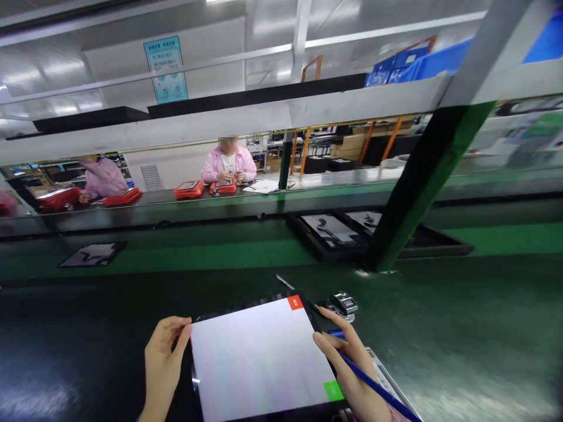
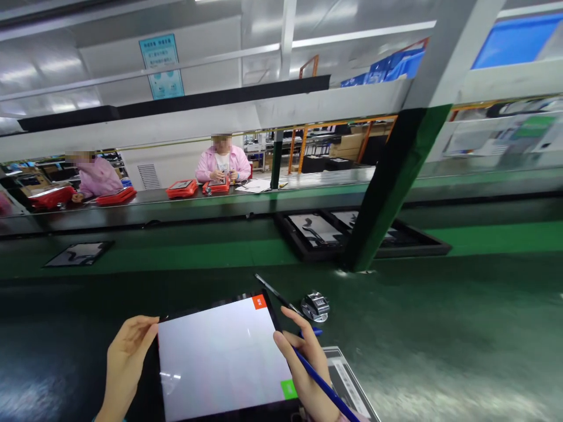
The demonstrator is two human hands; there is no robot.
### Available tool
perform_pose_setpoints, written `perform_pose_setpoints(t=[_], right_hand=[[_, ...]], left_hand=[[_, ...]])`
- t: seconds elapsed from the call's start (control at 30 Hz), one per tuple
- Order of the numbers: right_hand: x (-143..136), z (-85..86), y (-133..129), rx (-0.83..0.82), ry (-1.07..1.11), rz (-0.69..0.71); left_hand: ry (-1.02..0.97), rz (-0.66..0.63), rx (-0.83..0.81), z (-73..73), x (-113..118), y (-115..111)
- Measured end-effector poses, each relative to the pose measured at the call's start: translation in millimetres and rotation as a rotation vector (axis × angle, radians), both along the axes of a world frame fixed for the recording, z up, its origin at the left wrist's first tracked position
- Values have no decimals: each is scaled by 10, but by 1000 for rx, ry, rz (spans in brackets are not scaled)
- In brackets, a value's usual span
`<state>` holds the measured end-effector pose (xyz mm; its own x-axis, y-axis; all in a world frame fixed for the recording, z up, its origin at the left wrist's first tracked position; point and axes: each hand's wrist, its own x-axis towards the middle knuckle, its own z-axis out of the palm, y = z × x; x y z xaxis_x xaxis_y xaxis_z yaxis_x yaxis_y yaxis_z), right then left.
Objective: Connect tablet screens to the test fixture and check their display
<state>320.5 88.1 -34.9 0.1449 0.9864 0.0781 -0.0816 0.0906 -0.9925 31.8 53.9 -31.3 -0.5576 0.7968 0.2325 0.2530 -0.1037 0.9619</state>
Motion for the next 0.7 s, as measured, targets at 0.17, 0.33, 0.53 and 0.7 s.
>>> perform_pose_setpoints(t=[0.17,0.33,0.53,0.7], right_hand=[[13,21,8,33,-33,-55],[116,-51,69,39,23,-152],[276,-215,125,125,-51,-174],[171,-157,67,60,57,-144]], left_hand=[[123,-12,145,-28,-26,-70],[107,-537,287,57,-61,-258],[-4,-490,277,127,-5,-302],[-324,-281,111,140,235,-255]])
